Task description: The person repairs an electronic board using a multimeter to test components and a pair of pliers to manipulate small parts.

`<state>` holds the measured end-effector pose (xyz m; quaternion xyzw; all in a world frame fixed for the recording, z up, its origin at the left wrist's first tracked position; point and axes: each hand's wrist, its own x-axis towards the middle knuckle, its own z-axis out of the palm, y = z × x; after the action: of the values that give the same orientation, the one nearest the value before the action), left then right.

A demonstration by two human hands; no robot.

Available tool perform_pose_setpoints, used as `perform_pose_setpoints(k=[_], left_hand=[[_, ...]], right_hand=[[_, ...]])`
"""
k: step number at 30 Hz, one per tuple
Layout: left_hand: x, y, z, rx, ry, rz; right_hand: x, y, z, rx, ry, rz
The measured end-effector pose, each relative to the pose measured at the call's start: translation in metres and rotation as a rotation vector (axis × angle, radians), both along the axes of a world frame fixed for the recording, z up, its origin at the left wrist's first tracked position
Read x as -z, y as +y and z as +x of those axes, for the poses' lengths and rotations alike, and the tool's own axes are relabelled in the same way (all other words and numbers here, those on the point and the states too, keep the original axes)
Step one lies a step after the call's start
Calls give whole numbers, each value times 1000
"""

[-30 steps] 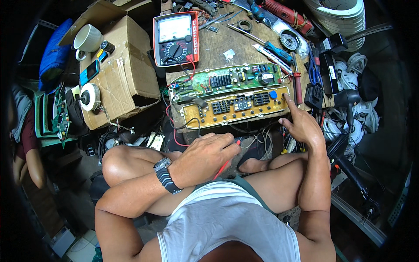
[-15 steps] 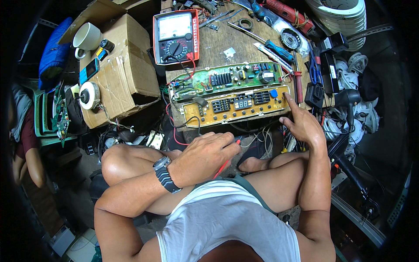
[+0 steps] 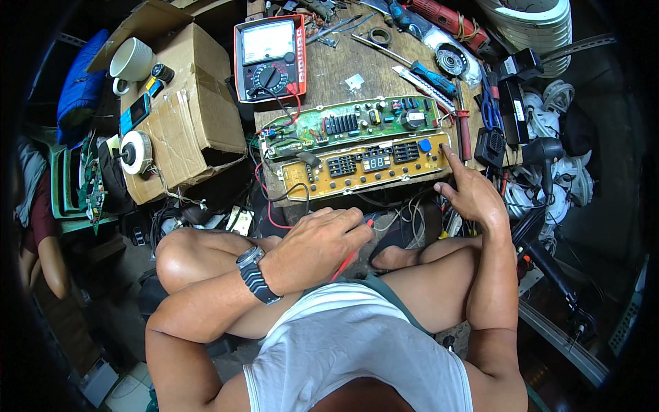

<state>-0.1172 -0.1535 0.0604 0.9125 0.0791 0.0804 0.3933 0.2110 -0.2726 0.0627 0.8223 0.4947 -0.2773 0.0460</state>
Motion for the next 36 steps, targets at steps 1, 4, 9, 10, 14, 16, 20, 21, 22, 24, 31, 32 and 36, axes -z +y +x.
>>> perform_pose_setpoints(k=[1, 4, 9, 10, 14, 16, 20, 21, 22, 24, 31, 32, 36], left_hand=[[0, 0, 0, -1, -1, -2], [1, 0, 0, 0, -5, -8], [3, 0, 0, -4, -8, -14], [3, 0, 0, -4, -3, -15], [1, 1, 0, -1, 4, -11], [1, 1, 0, -1, 7, -11], [-1, 2, -1, -1, 11, -15], [-1, 2, -1, -1, 10, -19], [-1, 2, -1, -3, 21, -36], [-1, 5, -2, -10, 45, -69], [-43, 74, -21, -253, -51, -269], [-49, 82, -26, -372, -54, -345], [-52, 99, -31, -751, -128, -284]], right_hand=[[-1, 1, -1, 2, 1, -4], [-1, 1, -1, -1, -4, -7], [0, 1, 0, -8, -3, -5], [0, 3, -1, -6, -3, -12], [0, -1, 0, -10, 0, 10], [0, -1, 1, -17, 0, 15], [1, 0, 1, -6, 7, -2], [1, 0, 1, -7, 5, -1], [0, 0, 1, -8, 3, 1], [-2, 1, -1, -7, 3, -4], [-4, -2, -1, -4, 13, 7], [-3, -3, 0, -11, 18, 16], [-2, -4, -1, -19, 41, 52]])
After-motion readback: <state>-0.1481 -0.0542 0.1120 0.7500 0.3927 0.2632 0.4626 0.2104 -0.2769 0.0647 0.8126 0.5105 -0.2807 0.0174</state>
